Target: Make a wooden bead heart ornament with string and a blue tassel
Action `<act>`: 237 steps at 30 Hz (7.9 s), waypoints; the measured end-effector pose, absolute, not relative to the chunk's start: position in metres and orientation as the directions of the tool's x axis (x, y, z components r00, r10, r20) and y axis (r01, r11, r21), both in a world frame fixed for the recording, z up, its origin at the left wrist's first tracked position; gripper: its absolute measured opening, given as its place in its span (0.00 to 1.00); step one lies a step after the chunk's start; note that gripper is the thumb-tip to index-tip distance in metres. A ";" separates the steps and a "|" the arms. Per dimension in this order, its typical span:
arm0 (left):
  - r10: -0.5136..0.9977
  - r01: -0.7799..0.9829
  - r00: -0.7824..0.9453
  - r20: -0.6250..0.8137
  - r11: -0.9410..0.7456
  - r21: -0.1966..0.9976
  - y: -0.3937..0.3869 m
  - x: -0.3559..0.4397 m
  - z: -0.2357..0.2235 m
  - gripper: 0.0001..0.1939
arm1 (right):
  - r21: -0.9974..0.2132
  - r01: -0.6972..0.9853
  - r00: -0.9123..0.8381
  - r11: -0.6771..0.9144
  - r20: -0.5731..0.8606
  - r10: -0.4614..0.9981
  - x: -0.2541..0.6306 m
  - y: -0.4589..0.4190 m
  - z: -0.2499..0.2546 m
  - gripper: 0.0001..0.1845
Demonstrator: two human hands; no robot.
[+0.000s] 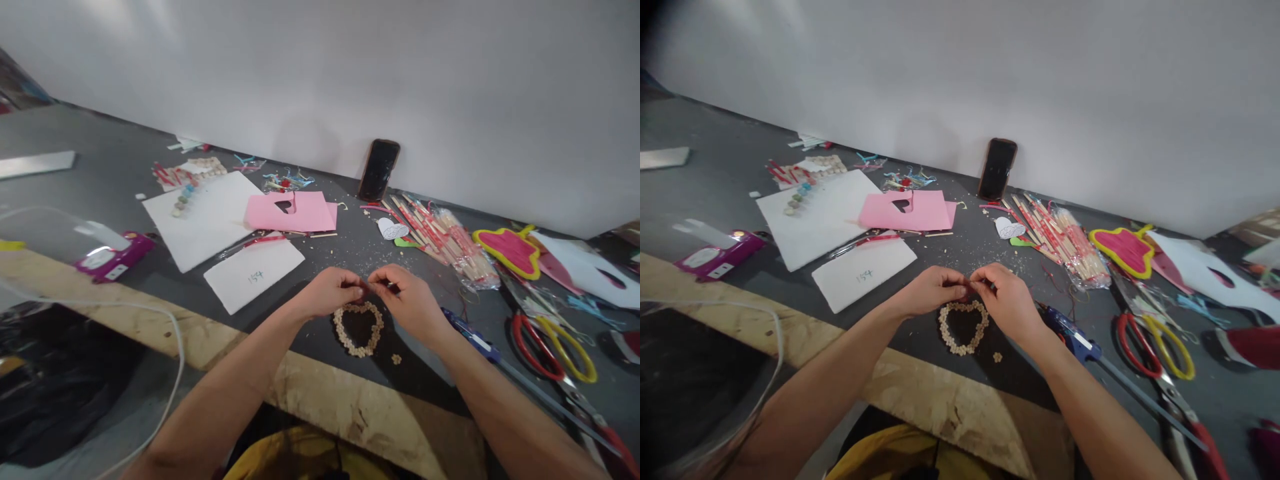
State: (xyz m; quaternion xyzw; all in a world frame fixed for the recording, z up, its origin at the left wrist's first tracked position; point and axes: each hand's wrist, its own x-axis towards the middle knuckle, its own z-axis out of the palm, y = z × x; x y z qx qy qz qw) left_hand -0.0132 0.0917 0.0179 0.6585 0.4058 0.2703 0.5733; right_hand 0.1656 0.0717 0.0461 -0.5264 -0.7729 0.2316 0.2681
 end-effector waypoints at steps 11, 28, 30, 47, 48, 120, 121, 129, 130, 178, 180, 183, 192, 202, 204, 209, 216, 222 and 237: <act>0.833 0.186 0.538 -0.127 0.030 0.982 0.092 -0.011 0.018 0.07 | -0.692 0.671 -0.246 0.265 0.130 0.961 0.169 0.075 0.043 0.11; 0.857 0.135 0.497 -0.137 0.080 0.988 0.092 -0.011 0.016 0.04 | -0.596 0.744 -0.353 0.301 0.032 0.935 0.164 0.051 0.044 0.07; 0.857 0.135 0.501 -0.121 0.061 0.989 0.092 -0.011 0.015 0.05 | -0.609 0.746 -0.325 0.271 0.023 0.945 0.165 0.053 0.044 0.08; 0.844 0.417 0.525 0.115 -0.372 0.829 0.092 -0.009 0.011 0.11 | -0.652 0.745 -0.298 0.143 -0.132 0.945 0.165 0.062 0.041 0.10; 0.836 0.430 0.533 0.130 -0.400 0.809 0.093 -0.009 0.011 0.11 | -0.659 0.738 -0.305 0.143 -0.137 0.942 0.167 0.062 0.040 0.10; 0.917 0.538 0.386 0.099 -0.311 0.783 0.091 -0.007 0.012 0.10 | -0.087 0.929 -0.367 0.361 -0.072 0.927 0.167 0.064 0.062 0.08; 0.913 0.516 0.396 0.093 -0.306 0.800 0.091 -0.007 0.012 0.11 | -0.095 0.930 -0.362 0.356 -0.057 0.930 0.165 0.069 0.061 0.09; 0.910 0.348 0.413 0.045 -0.203 0.915 0.092 -0.005 0.002 0.09 | -0.200 0.922 -0.342 0.333 -0.011 0.940 0.161 0.086 0.051 0.10; 0.913 0.331 0.407 0.040 -0.188 0.925 0.092 -0.004 0.000 0.10 | -0.228 0.915 -0.343 0.331 -0.013 0.939 0.161 0.087 0.051 0.10; 0.943 -0.037 0.319 0.098 -0.091 0.995 0.052 0.012 0.060 0.30 | -0.978 0.173 -0.105 -0.113 -0.133 0.986 0.171 0.031 0.086 0.18; 0.941 -0.043 0.325 0.094 -0.084 0.996 0.050 0.012 0.060 0.30 | -0.975 0.193 -0.101 -0.109 -0.130 0.986 0.172 0.029 0.085 0.18; 0.932 -0.051 0.353 0.083 -0.069 0.996 0.047 0.010 0.062 0.32 | -0.971 0.220 -0.092 -0.095 -0.117 0.989 0.175 0.027 0.085 0.17; 0.894 0.098 0.425 0.138 -0.197 0.975 0.039 0.005 0.065 0.37 | -0.922 0.386 -0.272 -0.004 -0.118 0.955 0.177 0.028 0.093 0.18; 0.882 0.101 0.465 0.082 -0.145 0.984 0.034 0.001 0.073 0.39 | -0.914 0.405 -0.236 0.033 -0.070 0.969 0.172 0.029 0.096 0.11; 0.877 0.065 0.477 0.068 -0.112 0.992 0.034 0.000 0.075 0.40 | -0.926 0.378 -0.228 0.000 -0.093 0.969 0.172 0.027 0.095 0.11; 0.856 0.018 0.515 0.048 -0.067 0.998 0.036 -0.004 0.079 0.39 | -0.979 0.174 -0.199 -0.109 -0.143 0.969 0.171 0.026 0.093 0.09; 0.788 -0.084 0.615 0.029 0.029 0.996 0.038 -0.010 0.079 0.37 | -0.963 -0.103 -0.200 -0.250 -0.226 0.953 0.175 0.025 0.093 0.16; 0.752 -0.095 0.659 0.002 0.081 0.992 0.041 -0.015 0.076 0.34 | -0.968 -0.131 -0.193 -0.213 -0.186 0.963 0.185 0.024 0.092 0.12; 0.621 -0.017 0.783 -0.041 0.087 0.996 0.051 -0.022 0.083 0.28 | -0.981 0.083 -0.617 -0.175 -0.188 0.764 0.191 0.008 0.091 0.34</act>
